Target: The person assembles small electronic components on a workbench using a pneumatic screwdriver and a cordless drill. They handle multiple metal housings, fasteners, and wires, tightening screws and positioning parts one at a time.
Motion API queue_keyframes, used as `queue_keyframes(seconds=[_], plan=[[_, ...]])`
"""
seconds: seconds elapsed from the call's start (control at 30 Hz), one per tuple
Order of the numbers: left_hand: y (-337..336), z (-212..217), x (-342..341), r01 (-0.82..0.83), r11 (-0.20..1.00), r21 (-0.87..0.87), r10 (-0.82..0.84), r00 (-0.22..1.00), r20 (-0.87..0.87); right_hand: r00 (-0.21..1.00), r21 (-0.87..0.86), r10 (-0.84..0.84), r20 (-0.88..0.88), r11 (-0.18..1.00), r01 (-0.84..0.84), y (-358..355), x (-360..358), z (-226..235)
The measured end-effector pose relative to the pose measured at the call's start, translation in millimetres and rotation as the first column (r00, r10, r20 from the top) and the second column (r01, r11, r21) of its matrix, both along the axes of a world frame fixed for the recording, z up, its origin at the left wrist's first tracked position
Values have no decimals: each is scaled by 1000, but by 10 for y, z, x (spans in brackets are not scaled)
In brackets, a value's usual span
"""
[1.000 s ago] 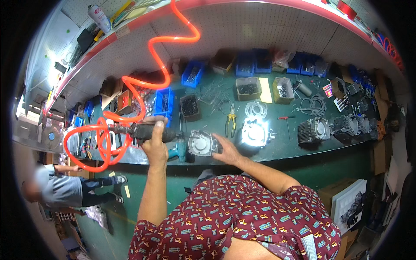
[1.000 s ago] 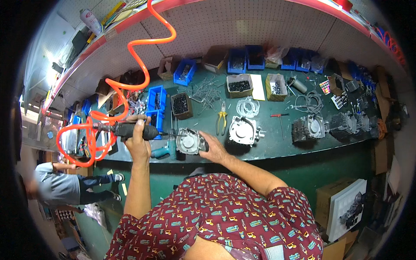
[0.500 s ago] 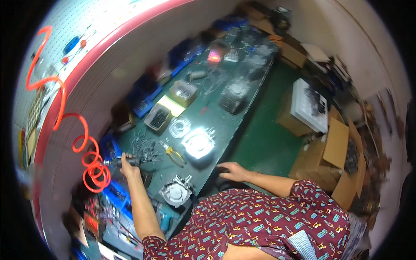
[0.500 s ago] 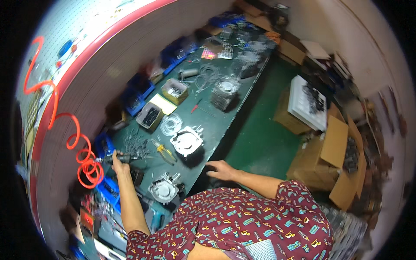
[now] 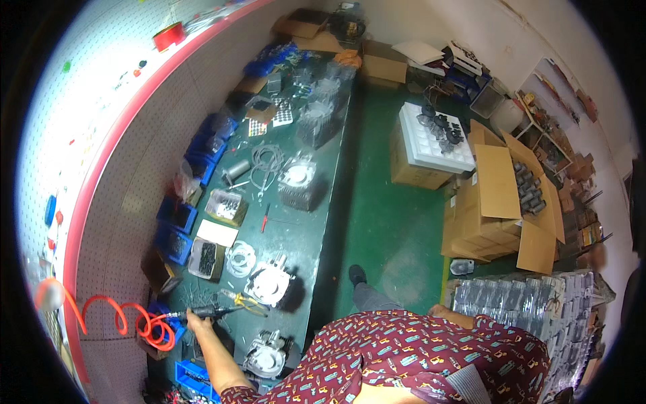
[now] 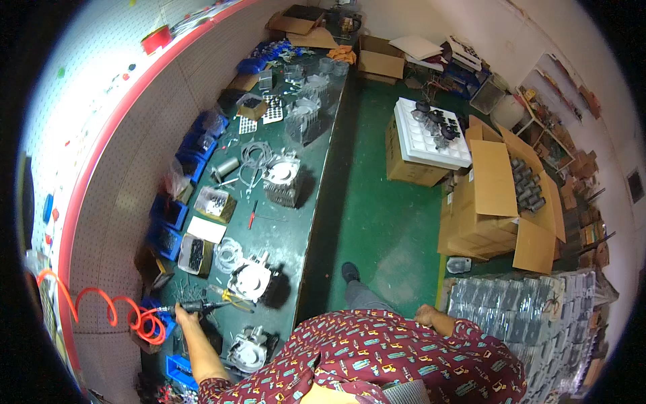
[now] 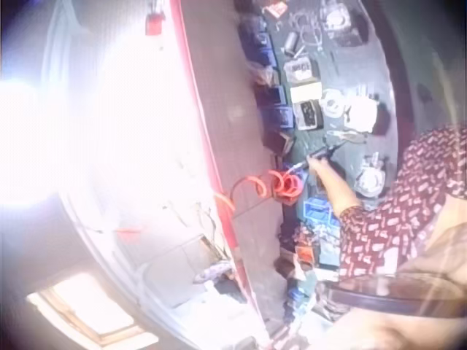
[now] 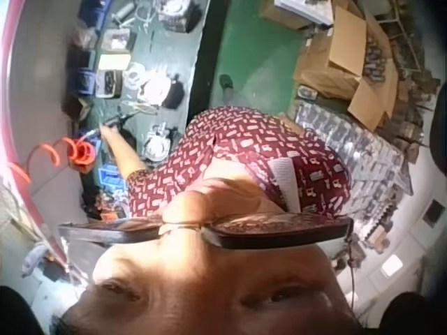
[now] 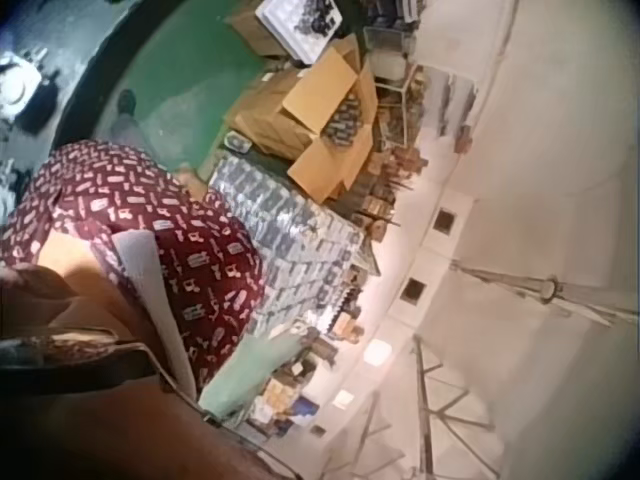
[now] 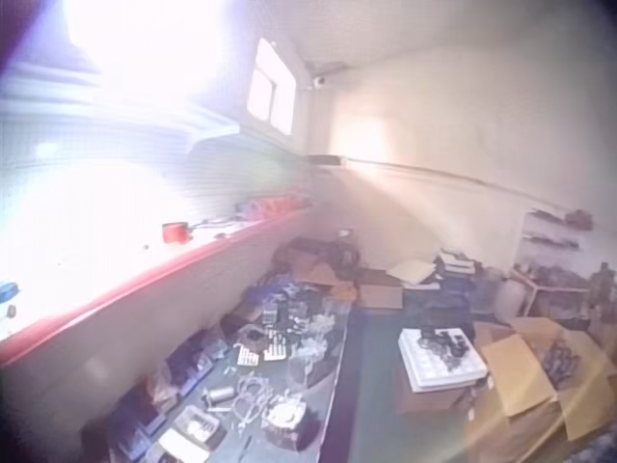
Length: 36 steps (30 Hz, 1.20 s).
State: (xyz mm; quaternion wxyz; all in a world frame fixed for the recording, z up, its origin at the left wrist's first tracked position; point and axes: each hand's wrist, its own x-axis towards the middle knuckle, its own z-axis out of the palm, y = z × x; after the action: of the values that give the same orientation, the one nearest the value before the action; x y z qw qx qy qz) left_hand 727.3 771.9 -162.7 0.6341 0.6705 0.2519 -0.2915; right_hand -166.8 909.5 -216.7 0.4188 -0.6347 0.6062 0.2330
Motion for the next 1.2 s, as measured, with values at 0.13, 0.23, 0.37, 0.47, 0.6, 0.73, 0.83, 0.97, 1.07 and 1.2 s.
queue_keyframes(seconds=[0.13,0.23,0.37,0.47,0.6,0.73,0.83,0.97,1.07,1.2], plan=[[131,23,109,-79,997,-22,81,990,113,959,202,-249,138,955,219,-393,-705,-848],[-242,572,-143,-86,996,-14,82,877,474,953,147,-237,190,966,211,-932,-1141,-1045],[-1060,1226,-1152,-4,986,-166,122,697,707,993,193,-122,-7,974,121,-2464,-925,-379],[-1993,1425,-2198,248,968,-36,-131,626,769,965,-186,-258,45,947,262,-3547,-916,-200],[-3084,1719,-3846,709,705,14,-491,474,731,886,-277,-314,341,867,414,-4972,-555,-35],[-3684,1674,-4706,950,289,115,-684,121,720,797,-280,-154,584,883,376,-6037,91,44],[-4205,1636,-5014,970,190,155,-729,34,684,803,-254,-58,593,933,256,-6571,512,466],[-5131,1533,-5362,983,166,73,-729,73,681,823,-266,11,568,949,170,-7355,551,667],[-5811,1573,-5483,990,43,134,-751,-56,657,821,-310,33,570,934,178,-8024,497,779],[-6464,1688,-5338,926,-68,371,-725,-301,619,773,-357,67,631,909,213,-9080,685,906]])
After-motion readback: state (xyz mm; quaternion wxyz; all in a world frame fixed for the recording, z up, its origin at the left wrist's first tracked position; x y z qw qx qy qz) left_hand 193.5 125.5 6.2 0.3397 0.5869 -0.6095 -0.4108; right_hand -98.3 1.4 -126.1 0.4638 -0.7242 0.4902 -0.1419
